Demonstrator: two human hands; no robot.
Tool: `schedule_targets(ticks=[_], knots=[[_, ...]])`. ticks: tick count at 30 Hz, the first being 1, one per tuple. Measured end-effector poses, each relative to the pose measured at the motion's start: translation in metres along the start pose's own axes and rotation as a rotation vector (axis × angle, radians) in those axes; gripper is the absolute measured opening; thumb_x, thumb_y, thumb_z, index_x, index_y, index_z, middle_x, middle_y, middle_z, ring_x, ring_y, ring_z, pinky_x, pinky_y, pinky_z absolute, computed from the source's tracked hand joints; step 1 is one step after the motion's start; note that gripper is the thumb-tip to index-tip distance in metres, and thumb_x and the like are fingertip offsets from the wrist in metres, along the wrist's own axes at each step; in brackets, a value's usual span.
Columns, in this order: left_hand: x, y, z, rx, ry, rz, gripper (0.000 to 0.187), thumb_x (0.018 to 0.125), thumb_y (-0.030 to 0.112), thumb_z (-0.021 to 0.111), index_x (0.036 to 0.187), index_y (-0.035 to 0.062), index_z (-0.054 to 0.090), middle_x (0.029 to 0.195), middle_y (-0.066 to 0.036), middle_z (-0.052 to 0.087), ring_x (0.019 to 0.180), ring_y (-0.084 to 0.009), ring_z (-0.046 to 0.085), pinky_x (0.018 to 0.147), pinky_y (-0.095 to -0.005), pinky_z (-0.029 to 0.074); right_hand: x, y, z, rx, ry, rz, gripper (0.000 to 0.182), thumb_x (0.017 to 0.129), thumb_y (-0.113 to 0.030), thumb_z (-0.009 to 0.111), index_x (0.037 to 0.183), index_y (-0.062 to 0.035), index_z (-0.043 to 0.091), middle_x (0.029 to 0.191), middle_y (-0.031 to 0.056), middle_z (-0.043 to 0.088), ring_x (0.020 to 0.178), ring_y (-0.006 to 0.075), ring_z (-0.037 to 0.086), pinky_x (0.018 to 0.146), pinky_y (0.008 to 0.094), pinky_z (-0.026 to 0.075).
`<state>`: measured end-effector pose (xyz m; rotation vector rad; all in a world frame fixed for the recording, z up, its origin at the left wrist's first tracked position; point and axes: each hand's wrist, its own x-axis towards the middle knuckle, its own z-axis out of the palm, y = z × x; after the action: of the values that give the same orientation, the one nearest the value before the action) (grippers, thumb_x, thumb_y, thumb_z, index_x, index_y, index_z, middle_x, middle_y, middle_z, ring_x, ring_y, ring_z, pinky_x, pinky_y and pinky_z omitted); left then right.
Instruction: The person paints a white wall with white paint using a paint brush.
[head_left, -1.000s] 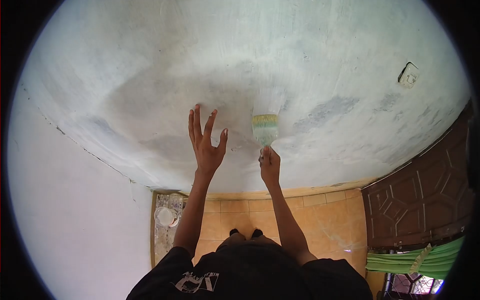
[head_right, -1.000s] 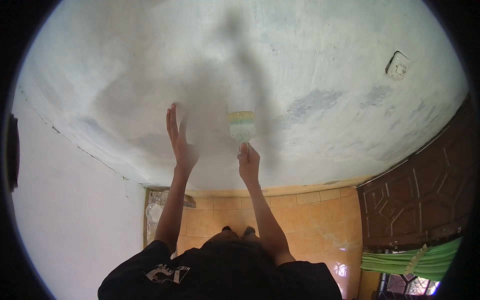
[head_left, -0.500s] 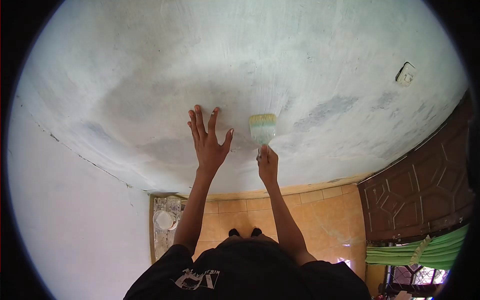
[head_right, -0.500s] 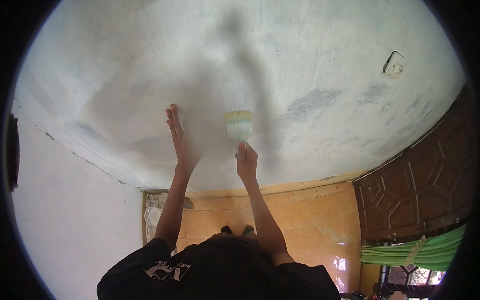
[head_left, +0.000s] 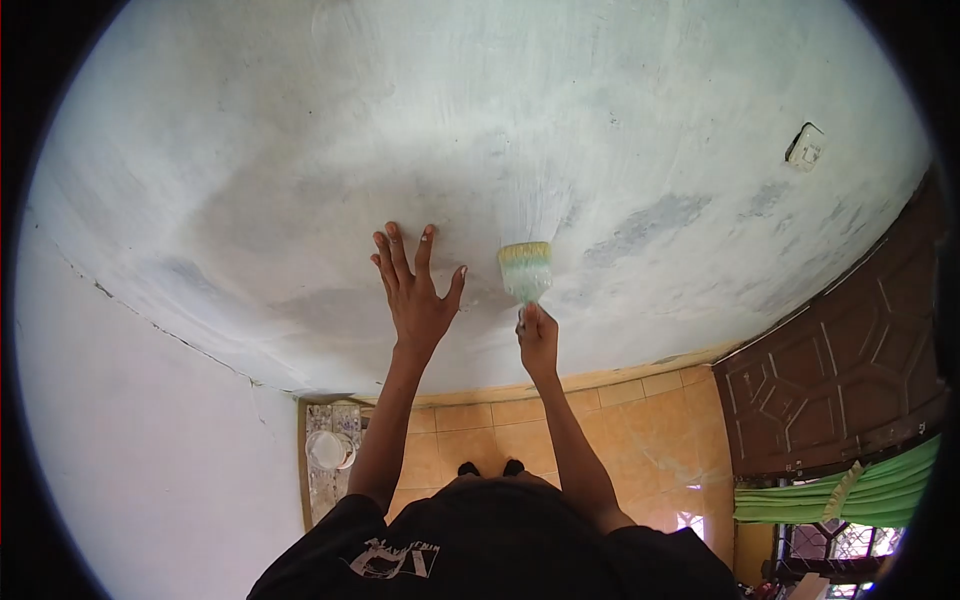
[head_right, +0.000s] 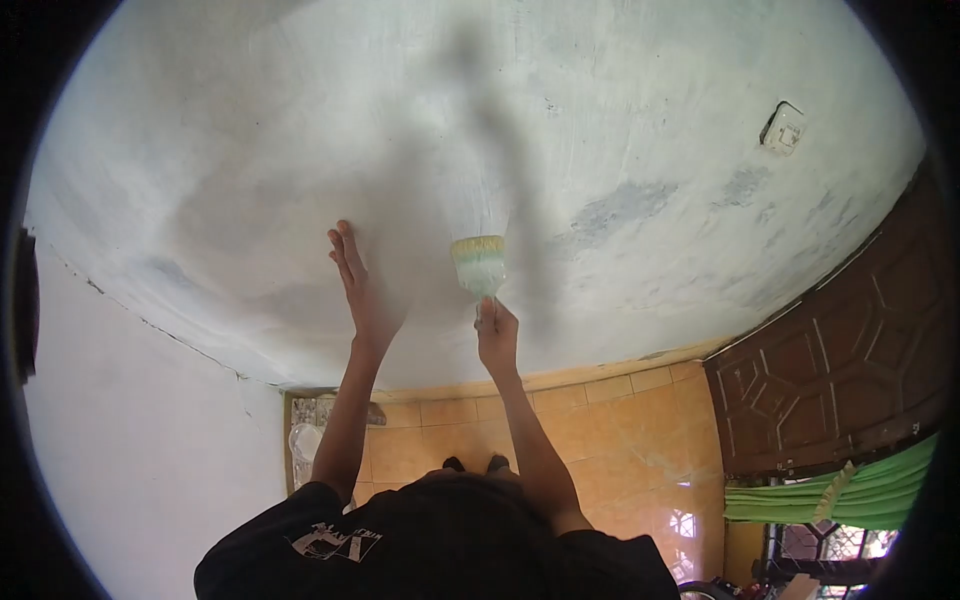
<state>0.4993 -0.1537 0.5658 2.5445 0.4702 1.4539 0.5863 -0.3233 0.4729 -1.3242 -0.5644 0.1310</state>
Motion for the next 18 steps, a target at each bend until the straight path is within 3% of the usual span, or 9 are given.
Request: schedule_targets(ticks=[5,8,14,18], knots=[[0.001,0.003,0.0,0.007,-0.004,-0.006,0.079,0.086,0.033,0.077,0.153,0.0184,0.037,0.165,-0.024,0.008,0.152,-0.0455,0.002,0.118,-0.0646,0.014,0.031,-0.053,-0.001,0.049,0.024,-0.101,0.044,0.109,-0.039,0.041,0.074,-0.0122,0.041,0.058,-0.0076,0.035,0.048,0.0012,0.03,0.042,0.0204,0.024],[0.002,0.003,0.0,0.009,-0.016,-0.015,0.08,0.086,0.034,0.077,0.153,0.0184,0.037,0.165,-0.024,0.008,0.152,-0.0456,0.002,0.118,-0.0646,0.014,0.052,-0.085,0.001,0.115,0.021,0.005,0.044,0.109,-0.039,0.041,0.074,-0.0127,0.041,0.058,-0.0078,0.035,0.048,0.001,0.03,0.042,0.0201,0.024],[-0.001,-0.004,0.004,0.031,0.013,0.026,0.08,0.086,0.035,0.076,0.154,0.0182,0.037,0.164,-0.025,0.009,0.152,-0.0458,0.003,0.118,-0.0646,0.014,0.007,-0.004,-0.019,0.066,0.023,0.072,0.044,0.109,-0.037,0.041,0.074,-0.0109,0.042,0.064,-0.0065,0.034,0.052,0.0029,0.03,0.046,0.0222,0.026],[-0.001,-0.002,0.007,0.042,0.03,0.02,0.079,0.087,0.036,0.075,0.154,0.0181,0.037,0.164,-0.025,0.01,0.152,-0.0457,0.003,0.119,-0.0641,0.014,0.011,-0.036,0.0,0.119,0.029,0.022,0.044,0.109,-0.038,0.042,0.073,-0.0126,0.04,0.061,-0.0083,0.033,0.05,0.0008,0.03,0.042,0.0201,0.024]])
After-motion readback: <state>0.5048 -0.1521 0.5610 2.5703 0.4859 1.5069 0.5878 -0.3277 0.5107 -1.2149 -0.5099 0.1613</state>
